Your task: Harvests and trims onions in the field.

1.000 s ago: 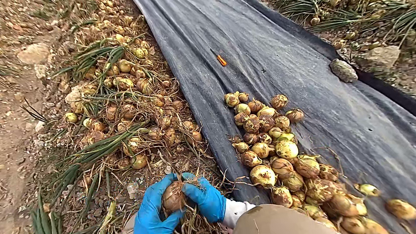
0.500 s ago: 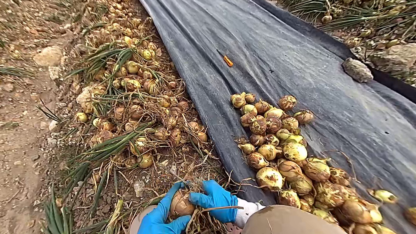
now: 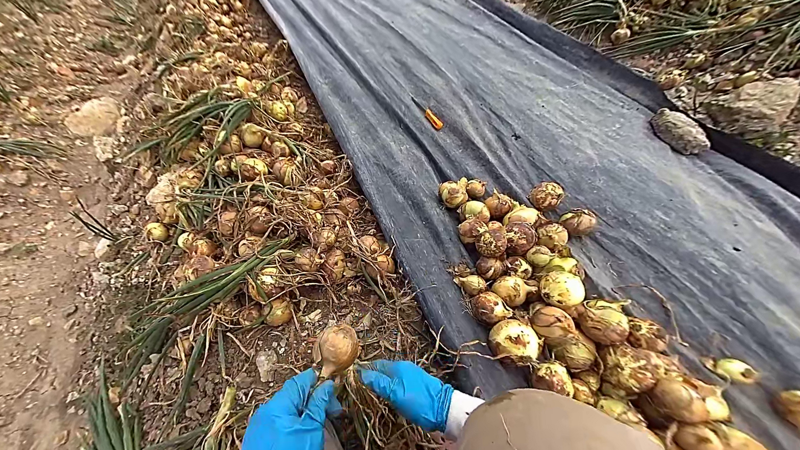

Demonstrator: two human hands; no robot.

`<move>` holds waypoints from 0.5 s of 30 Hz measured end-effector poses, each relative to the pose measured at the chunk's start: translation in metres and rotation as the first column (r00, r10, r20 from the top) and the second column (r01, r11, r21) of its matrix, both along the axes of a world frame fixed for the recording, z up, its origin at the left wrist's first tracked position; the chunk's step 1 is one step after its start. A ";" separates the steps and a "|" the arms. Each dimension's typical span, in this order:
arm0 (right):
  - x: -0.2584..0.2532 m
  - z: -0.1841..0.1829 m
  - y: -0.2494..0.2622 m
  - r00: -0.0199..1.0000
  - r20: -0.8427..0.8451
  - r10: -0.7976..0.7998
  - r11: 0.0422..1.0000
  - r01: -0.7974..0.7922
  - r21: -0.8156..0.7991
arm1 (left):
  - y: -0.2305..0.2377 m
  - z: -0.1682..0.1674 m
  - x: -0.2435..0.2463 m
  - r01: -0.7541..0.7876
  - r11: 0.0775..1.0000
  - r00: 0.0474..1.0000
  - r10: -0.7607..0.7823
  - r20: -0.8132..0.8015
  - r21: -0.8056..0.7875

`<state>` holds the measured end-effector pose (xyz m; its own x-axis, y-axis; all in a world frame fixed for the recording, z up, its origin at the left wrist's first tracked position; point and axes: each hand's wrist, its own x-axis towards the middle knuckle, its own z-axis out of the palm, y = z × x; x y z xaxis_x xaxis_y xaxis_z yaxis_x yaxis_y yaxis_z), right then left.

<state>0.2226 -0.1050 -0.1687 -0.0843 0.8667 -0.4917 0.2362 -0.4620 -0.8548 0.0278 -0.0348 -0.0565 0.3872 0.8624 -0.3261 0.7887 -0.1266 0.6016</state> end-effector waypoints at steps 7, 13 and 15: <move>-0.018 0.033 -0.001 0.967 -0.099 -0.235 0.947 0.206 -0.246 | -0.011 -0.023 0.035 0.357 0.906 0.835 -0.419 -0.357 -0.228; 0.034 -0.007 -0.020 0.873 -0.114 -0.475 0.665 0.441 0.603 | 0.075 -0.046 -0.002 0.121 0.993 0.816 -0.098 -0.570 0.003; 0.060 -0.001 -0.014 0.784 -0.118 -0.609 0.571 0.537 0.621 | 0.116 -0.060 -0.018 0.042 0.996 0.815 0.011 -0.579 0.079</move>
<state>0.2824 -0.1189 -0.1694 0.5520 0.8168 0.1677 0.2034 0.0631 -0.9771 0.0100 0.0813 -0.1163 0.1635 0.8922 -0.4210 0.9852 -0.1702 0.0219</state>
